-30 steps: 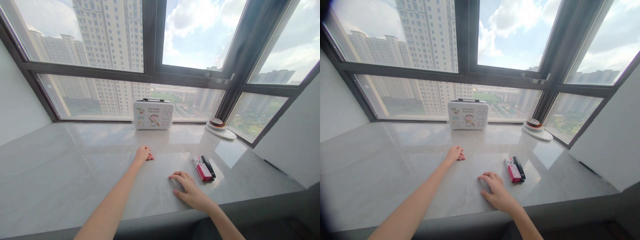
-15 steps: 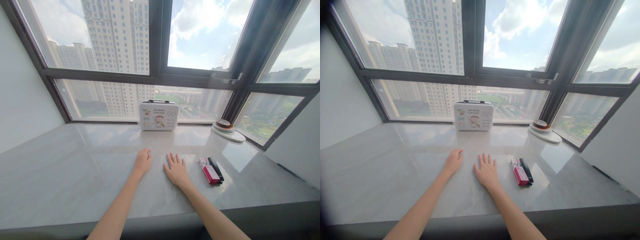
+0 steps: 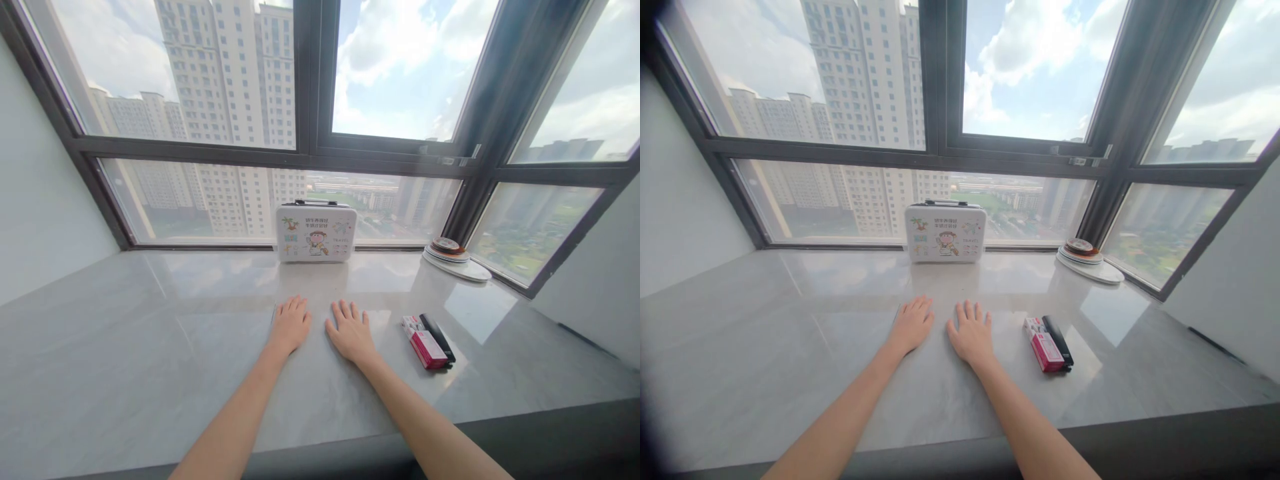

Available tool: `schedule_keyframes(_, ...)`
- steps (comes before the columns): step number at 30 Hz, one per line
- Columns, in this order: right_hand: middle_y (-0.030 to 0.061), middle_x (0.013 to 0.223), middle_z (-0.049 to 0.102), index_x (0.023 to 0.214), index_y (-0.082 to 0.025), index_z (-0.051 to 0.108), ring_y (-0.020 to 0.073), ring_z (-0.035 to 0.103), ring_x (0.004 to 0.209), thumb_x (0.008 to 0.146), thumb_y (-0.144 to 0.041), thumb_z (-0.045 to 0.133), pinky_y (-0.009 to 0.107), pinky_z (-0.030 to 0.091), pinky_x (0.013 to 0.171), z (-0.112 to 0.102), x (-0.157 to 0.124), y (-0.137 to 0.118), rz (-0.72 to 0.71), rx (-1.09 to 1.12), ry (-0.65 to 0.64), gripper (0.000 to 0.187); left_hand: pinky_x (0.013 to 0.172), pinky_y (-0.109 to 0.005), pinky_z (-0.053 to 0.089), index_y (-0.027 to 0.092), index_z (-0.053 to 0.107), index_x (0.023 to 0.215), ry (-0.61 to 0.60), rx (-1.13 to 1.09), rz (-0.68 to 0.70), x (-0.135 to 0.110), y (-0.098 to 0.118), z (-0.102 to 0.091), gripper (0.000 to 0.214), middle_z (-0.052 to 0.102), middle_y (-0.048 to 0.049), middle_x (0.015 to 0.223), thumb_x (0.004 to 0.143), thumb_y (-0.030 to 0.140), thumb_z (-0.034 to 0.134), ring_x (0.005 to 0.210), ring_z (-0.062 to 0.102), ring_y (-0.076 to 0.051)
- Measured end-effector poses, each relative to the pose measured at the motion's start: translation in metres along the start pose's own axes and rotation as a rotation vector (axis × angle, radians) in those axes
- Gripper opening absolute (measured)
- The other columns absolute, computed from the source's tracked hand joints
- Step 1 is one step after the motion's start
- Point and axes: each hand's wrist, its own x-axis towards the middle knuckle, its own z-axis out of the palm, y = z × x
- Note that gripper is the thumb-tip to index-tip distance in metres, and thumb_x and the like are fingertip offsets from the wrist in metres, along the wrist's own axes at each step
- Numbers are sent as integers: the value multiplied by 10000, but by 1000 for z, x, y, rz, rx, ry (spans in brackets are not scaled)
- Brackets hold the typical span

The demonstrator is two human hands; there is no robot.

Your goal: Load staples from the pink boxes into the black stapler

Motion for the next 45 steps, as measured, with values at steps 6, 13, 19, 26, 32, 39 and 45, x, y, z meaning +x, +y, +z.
schedule_keyframes(6, 16, 1714, 219, 1645, -339, 302, 317, 110, 1576, 1044, -609, 295, 562, 35, 1237, 3, 5, -1, 15, -3, -9, 658, 1254, -524, 195, 244, 481, 1516, -36, 14, 4, 5, -4, 1, 509, 396, -94, 1643, 1050, 409, 359, 1534, 301, -284)
schedule_keyframes(13, 12, 1720, 195, 1649, -344, 288, 307, 90, 1580, 1052, -594, 283, 557, 29, 1236, 0, 4, -4, 27, -15, -34, 647, 1247, -546, 209, 244, 496, 1498, -32, -20, 14, 7, -9, 1, 492, 422, -110, 1625, 1045, 404, 389, 1527, 319, -283)
schedule_keyframes(19, -13, 1723, 180, 1651, -351, 279, 286, 92, 1581, 1057, -586, 295, 518, 25, 1245, -4, 3, -8, 41, -20, -56, 639, 1238, -576, 202, 238, 506, 1484, -9, -55, 24, 7, -11, 6, 479, 424, -138, 1617, 1042, 398, 417, 1525, 322, -315)
schedule_keyframes(26, -8, 1722, 186, 1649, -342, 290, 277, 89, 1583, 1060, -565, 312, 497, 11, 1248, -13, 0, -14, 63, -10, -71, 630, 1241, -555, 200, 232, 502, 1486, 6, -55, 41, 5, -12, 5, 487, 429, -136, 1615, 1039, 408, 425, 1519, 324, -312)
schedule_keyframes(32, -20, 1719, 194, 1650, -351, 281, 275, 91, 1582, 1061, -571, 306, 498, 12, 1248, -12, 1, -14, 64, -10, -67, 630, 1243, -550, 188, 228, 504, 1476, 18, -59, 42, 6, -13, 8, 481, 425, -137, 1614, 1039, 412, 422, 1515, 325, -312)
schedule_keyframes(39, -7, 1724, 178, 1652, -340, 278, 290, 84, 1580, 1057, -590, 289, 514, 22, 1244, -9, 2, -11, 53, -18, -63, 646, 1245, -548, 179, 251, 513, 1459, 16, -76, 30, 9, -14, 11, 464, 444, -126, 1603, 1033, 421, 443, 1510, 335, -306)
schedule_keyframes(45, -2, 1721, 189, 1651, -337, 282, 299, 76, 1579, 1056, -600, 268, 527, 32, 1240, -7, 2, -6, 36, -21, -44, 651, 1237, -543, 205, 251, 537, 1443, 16, -94, 25, 13, -15, 10, 449, 474, -124, 1581, 1032, 409, 447, 1486, 379, -298)
